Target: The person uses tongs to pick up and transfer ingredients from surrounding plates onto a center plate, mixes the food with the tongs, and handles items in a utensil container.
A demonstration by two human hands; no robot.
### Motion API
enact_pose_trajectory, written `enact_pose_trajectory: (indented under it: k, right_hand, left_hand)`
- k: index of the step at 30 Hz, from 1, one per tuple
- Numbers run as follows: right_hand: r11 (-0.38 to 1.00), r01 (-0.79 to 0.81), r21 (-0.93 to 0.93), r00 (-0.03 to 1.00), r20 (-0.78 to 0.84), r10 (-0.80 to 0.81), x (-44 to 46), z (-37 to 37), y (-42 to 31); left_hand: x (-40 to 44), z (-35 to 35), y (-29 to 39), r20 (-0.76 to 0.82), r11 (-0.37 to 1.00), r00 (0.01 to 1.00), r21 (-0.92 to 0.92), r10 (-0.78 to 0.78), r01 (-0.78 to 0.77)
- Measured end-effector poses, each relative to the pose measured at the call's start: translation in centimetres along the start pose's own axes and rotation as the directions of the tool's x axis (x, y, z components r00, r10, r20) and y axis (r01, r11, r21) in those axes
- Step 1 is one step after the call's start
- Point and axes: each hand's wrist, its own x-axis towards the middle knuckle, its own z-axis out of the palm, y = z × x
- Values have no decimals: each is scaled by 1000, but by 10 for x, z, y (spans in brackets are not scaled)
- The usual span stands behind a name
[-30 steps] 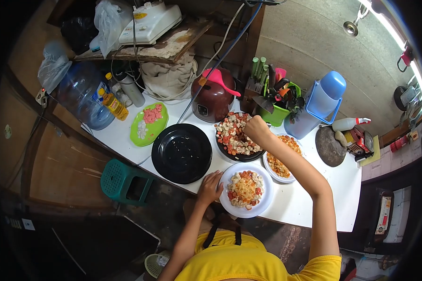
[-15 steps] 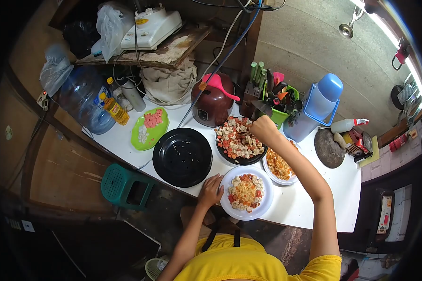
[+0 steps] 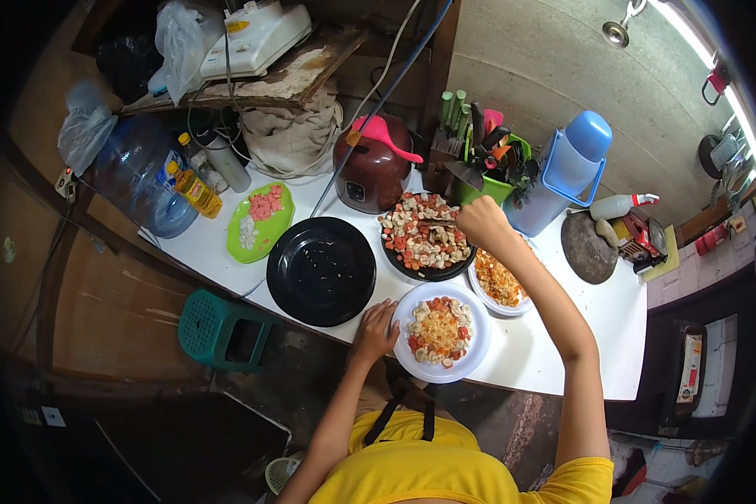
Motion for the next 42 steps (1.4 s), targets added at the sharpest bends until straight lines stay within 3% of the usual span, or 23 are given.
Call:
enact_pose_trajectory:
  k: [8, 16, 28, 34, 42]
  right_hand:
    - [958, -159, 238, 981, -71, 180, -33, 30, 12]
    - [754, -310, 579, 941, 76, 329, -62, 53, 18]
    - [551, -420, 721, 874, 157, 460, -95, 43, 19]
    - [610, -367, 702, 901, 106, 421, -86, 46, 11]
    - [832, -274, 483, 949, -6, 316, -66, 55, 6]
  left_hand:
    - [-2, 2, -3, -4, 1000, 1000, 1, 12, -12]
    - [-4, 2, -3, 8, 1000, 1000, -3, 4, -4]
    - [-5, 5, -6, 4, 1000, 1000, 3, 12, -12]
    - [-5, 4, -5, 0, 1000, 1000, -1, 7, -7]
    - [-6, 7, -7, -17, 1000, 1000, 8, 17, -17]
